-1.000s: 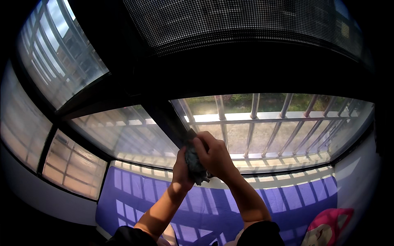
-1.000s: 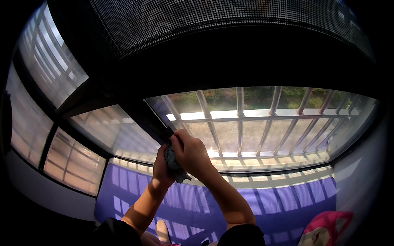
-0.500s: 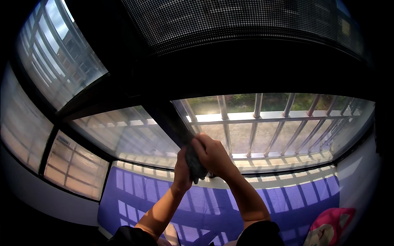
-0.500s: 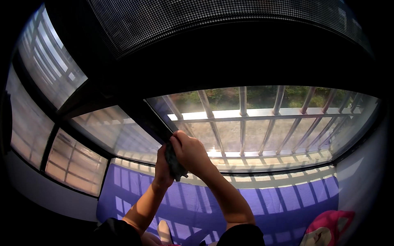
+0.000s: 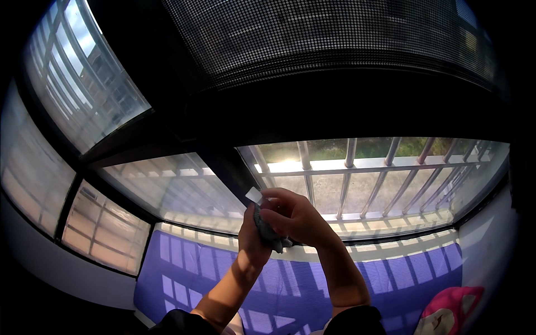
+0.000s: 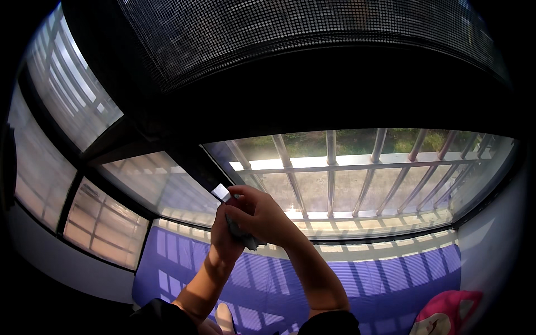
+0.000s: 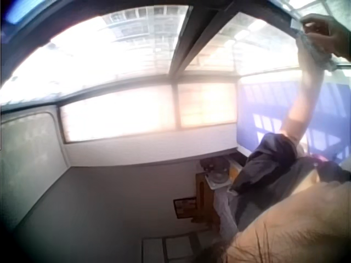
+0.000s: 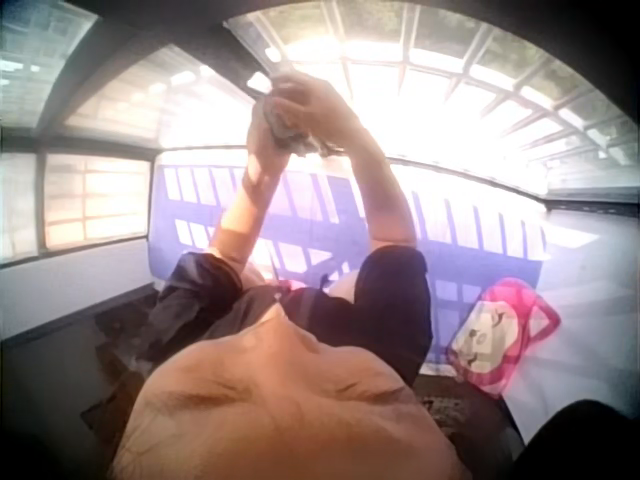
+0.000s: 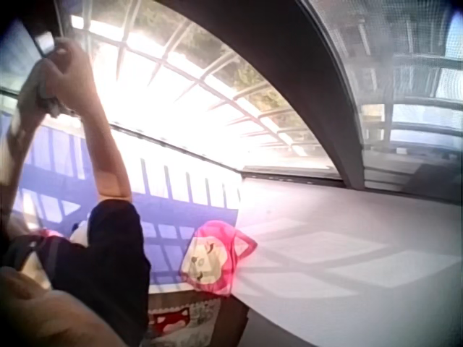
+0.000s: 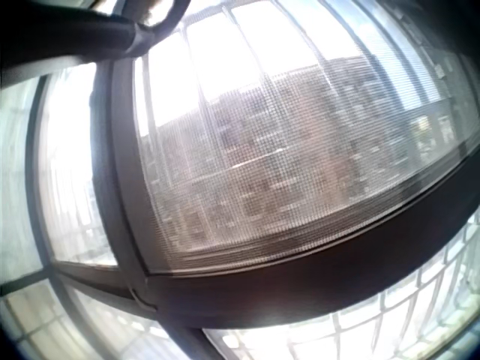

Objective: The person cleans the window frame and glass using a cloth and a scraper. They scrape the frame to remove residue and wipe the glass and frame with a cloth. The person sits on a purple mat on the floor during the task.

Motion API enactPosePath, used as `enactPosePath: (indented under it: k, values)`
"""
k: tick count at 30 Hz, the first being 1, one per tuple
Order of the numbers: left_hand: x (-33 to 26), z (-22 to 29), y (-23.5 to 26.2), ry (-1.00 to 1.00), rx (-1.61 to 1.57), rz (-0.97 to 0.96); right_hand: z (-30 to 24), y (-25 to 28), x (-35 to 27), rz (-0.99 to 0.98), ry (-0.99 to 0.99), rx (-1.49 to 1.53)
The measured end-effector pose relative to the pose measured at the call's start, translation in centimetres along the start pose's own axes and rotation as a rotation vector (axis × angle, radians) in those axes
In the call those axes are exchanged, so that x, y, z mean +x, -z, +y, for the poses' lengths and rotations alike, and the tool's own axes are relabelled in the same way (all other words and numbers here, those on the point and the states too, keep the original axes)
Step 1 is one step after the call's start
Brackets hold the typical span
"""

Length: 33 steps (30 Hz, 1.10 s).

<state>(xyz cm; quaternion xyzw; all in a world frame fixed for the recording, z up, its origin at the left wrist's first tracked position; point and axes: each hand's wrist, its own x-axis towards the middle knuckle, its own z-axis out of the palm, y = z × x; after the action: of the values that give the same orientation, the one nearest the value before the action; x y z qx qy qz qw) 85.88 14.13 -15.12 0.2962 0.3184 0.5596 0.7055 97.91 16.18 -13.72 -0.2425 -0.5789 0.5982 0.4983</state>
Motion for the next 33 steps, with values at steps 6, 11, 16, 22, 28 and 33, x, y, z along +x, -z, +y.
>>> enactPosePath:
  k: [6, 11, 16, 22, 28, 33]
  values:
    - [-0.3, 0.3, -0.2, 0.015, -0.157, -0.061, -4.0, -0.9, -1.8, 0.093, -0.058, 0.087]
    - [-0.1, -1.2, 0.6, -0.263, 0.278, -0.081, -2.1, -2.5, -2.1, 0.187, 0.211, -0.282]
    - [1.0, -3.6, 5.4, -0.090, -0.212, -0.246, -1.8, -4.4, -1.5, 0.312, -0.003, -0.325]
    - [-0.9, -0.8, -0.2, -0.177, 0.272, -0.065, 1.8, -4.8, -0.5, 0.433, 0.152, -0.340]
    - [-1.9, 2.4, -4.0, -0.408, 1.150, -0.093, 1.5, -4.2, -0.1, 0.414, 0.116, -0.303]
    - [0.8, -3.1, 4.2, -0.293, 0.230, -0.057, 0.1, -5.4, 0.2, 0.376, 0.010, -0.301]
